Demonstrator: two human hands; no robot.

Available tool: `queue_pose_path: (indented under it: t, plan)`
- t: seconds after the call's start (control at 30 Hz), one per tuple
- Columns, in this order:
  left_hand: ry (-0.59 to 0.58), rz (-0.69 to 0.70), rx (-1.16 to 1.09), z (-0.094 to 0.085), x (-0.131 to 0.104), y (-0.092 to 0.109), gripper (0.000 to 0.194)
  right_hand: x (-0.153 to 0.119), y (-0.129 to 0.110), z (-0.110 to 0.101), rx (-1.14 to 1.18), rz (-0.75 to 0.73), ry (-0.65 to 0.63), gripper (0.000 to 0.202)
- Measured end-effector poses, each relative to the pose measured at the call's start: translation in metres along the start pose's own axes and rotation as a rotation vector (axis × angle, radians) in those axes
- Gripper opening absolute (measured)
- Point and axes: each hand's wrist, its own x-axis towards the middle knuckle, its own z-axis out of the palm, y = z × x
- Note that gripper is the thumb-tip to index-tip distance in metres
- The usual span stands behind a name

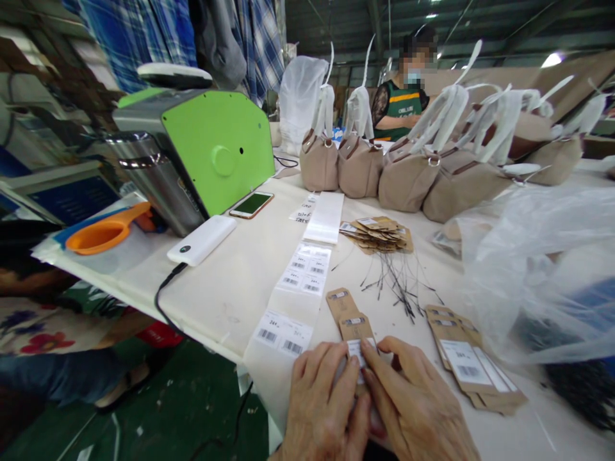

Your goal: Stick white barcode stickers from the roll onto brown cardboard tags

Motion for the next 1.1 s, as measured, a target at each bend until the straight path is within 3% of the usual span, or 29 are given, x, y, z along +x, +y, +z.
queue_pose_path:
  t: [0.17, 0.37, 0.6, 0.77, 0.93, 1.1]
  plan:
    - [-0.017, 0.021, -0.007, 0.001, -0.004, -0.002, 0.027, -0.007, 0.005, -0.009, 0.003, -0.104, -0.01, 0.027]
    - [0.017, -0.084, -0.068, 0.009, -0.01, 0.004, 0.027, -0.005, 0.001, -0.001, -0.13, 0.002, -0.002, 0.032]
    - [-0.008, -0.053, -0.044, 0.006, -0.009, 0.003, 0.028, -0.018, 0.005, -0.001, 0.045, -0.018, 0.124, 0.031]
    - [0.005, -0.083, -0.007, 0.007, -0.01, 0.004, 0.028, -0.009, 0.0, -0.002, 0.008, 0.026, 0.004, 0.028]
    - [-0.026, -0.083, 0.018, 0.008, -0.012, 0.003, 0.032, -0.008, -0.01, 0.001, 0.221, 0.088, 0.03, 0.027]
    - [0.02, -0.092, 0.019, 0.009, -0.011, 0.005, 0.029, 0.004, 0.004, -0.002, 0.257, 0.191, 0.046, 0.018]
